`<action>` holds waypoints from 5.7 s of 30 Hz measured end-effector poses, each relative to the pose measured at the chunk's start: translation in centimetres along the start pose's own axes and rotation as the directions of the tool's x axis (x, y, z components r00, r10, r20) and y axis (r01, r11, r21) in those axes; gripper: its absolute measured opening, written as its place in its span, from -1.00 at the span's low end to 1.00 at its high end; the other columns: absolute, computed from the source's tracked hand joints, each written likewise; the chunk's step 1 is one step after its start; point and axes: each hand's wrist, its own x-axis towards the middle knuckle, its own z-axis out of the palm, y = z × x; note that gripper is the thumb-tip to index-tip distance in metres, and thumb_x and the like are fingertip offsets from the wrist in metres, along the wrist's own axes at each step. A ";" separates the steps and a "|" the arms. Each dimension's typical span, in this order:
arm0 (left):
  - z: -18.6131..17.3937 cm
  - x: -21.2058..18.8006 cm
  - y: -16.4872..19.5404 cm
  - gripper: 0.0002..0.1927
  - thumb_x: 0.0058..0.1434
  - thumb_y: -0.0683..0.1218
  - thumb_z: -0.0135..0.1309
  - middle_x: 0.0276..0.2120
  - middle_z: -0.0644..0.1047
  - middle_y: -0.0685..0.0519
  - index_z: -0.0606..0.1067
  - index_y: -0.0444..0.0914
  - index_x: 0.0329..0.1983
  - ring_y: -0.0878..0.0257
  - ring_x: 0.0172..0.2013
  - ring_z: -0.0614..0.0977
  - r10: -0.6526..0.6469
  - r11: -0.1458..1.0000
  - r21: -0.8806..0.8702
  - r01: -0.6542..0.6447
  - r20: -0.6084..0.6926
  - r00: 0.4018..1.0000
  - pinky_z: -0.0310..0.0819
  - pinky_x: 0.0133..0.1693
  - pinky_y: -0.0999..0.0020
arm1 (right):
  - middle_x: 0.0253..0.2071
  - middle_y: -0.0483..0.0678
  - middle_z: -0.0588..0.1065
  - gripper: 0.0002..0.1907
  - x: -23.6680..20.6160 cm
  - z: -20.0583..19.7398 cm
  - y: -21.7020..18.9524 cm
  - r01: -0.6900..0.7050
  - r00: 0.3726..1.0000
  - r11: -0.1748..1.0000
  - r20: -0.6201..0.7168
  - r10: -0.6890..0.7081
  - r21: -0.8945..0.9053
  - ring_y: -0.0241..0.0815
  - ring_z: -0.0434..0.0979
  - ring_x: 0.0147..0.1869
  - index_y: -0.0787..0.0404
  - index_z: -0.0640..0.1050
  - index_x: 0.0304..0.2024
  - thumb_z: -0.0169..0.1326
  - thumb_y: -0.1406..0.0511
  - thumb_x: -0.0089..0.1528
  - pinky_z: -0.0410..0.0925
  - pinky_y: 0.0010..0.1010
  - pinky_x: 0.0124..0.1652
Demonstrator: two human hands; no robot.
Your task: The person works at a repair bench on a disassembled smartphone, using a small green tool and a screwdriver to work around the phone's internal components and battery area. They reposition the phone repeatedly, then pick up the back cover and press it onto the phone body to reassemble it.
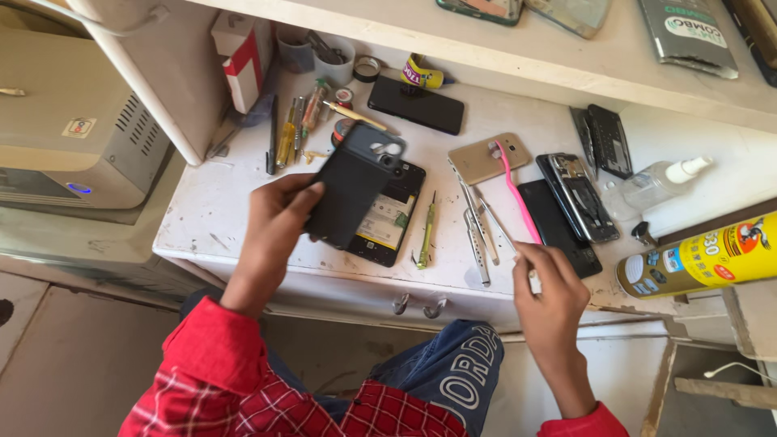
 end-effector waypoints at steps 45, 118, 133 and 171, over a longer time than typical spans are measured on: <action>-6.0 -0.1 -4.5 -0.59 0.34 -0.13 0.07 -0.24 0.63 0.00 0.48 -0.46 0.18 0.43 -0.30 0.54 0.140 0.963 0.251 -0.096 -0.164 0.977 0.46 -0.28 0.49 | -0.23 0.09 0.47 -0.91 3.6 6.8 0.4 0.211 0.939 0.973 0.296 -0.176 -0.090 0.12 0.40 -0.09 0.32 0.50 -0.23 0.10 0.50 0.20 0.33 -0.08 -0.03; -1.2 -7.5 0.3 -0.71 0.23 -0.16 0.12 -0.27 0.56 -0.18 0.53 -0.36 0.01 -0.16 -0.34 0.63 0.576 0.331 0.937 -0.111 -0.107 0.811 0.53 -0.30 0.04 | -0.29 -0.05 0.60 -0.90 -3.0 6.4 -6.7 -0.276 0.958 0.900 0.172 0.229 0.338 -0.32 0.51 -0.35 0.32 0.59 -0.15 0.16 0.41 0.29 0.38 -0.47 -0.30; 5.5 -11.1 -2.7 -0.60 0.28 -0.09 0.05 -0.48 0.61 -0.13 0.51 -0.28 0.17 -0.11 -0.58 0.62 0.138 0.565 0.776 -0.281 0.247 0.959 0.48 -0.51 0.03 | -0.23 0.04 0.50 -0.82 0.7 7.5 -7.4 0.077 0.955 0.976 0.268 -0.131 0.205 0.05 0.49 -0.08 0.36 0.59 -0.17 0.18 0.52 0.15 0.38 -0.17 -0.11; 3.2 -13.1 -3.6 -0.43 0.31 -0.16 -0.04 -0.84 0.45 0.01 0.27 -0.28 0.41 0.21 -0.84 0.50 -0.033 0.832 0.554 0.006 0.039 0.999 0.38 -0.65 0.24 | -0.19 0.02 0.49 -0.79 0.5 8.0 -6.2 0.141 0.923 0.948 0.309 -0.230 0.285 -0.04 0.50 -0.08 0.35 0.61 -0.11 0.17 0.52 0.19 0.41 -0.25 -0.15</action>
